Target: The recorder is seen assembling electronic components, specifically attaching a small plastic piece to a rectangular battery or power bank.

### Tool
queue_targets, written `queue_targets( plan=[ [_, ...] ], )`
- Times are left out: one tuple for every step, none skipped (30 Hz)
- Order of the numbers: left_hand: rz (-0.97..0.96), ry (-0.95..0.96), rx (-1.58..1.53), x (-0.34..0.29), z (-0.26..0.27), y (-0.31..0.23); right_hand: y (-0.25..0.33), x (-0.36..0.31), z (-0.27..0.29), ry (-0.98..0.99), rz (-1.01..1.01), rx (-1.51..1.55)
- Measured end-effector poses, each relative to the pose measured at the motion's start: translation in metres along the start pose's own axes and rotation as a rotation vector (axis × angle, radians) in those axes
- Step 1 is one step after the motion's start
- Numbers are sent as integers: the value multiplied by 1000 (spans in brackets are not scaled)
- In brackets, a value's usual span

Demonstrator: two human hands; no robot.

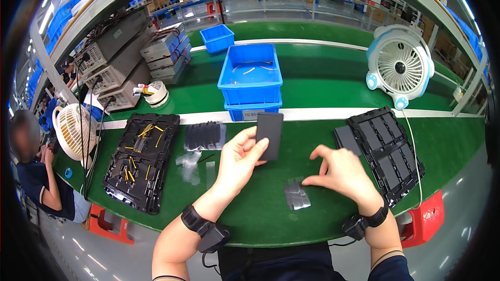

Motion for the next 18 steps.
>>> queue_targets(
  plan=[
    [23,38,5,-2,-6,3,-8,1,7,-101,-24,34],
    [47,76,11,-5,-11,6,-12,5,13,-167,-58,179],
    [56,93,5,-7,-16,10,-12,7,15,-293,-55,437],
    [73,126,-18,-11,-21,13,-11,9,14,-419,-47,694],
    [89,159,-42,-14,-26,16,-6,9,14,-461,63,763],
    [97,168,-45,-17,-29,17,1,9,11,-393,91,895],
    [106,184,-42,-20,-32,18,3,9,9,-373,104,874],
    [114,200,-40,-22,-34,19,3,9,7,-352,117,853],
    [105,215,-44,-24,-37,19,-2,11,-1,-339,104,911],
    [107,218,-43,-25,-39,19,-4,11,-4,-342,101,911],
    [115,222,-27,-25,-40,19,-5,12,-7,-319,102,1010],
    [122,221,-10,-26,-41,19,-4,12,-9,-292,105,1109],
    [121,220,-9,-27,-41,20,-3,12,-11,-269,101,1164],
    [112,224,-26,-28,-42,21,-2,12,-12,-269,102,1165],
    [104,229,-43,-29,-42,21,-1,13,-13,-284,118,1110],
    [105,230,-41,-29,-42,21,0,13,-13,-298,134,1055],
    [84,225,-47,-30,-42,20,2,12,-10,-292,138,1038],
    [63,222,-54,-30,-43,20,3,12,-11,-293,137,1039]
  ],
)
Point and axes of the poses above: each hand's wrist, its own x-axis towards the middle knuckle, its own z-axis out of the back of the hand, y = z × x, the point moved 4 cm from there along x, towards the middle knuckle, and after that the axes turned 15 degrees about -x, right-handed, at the moved point
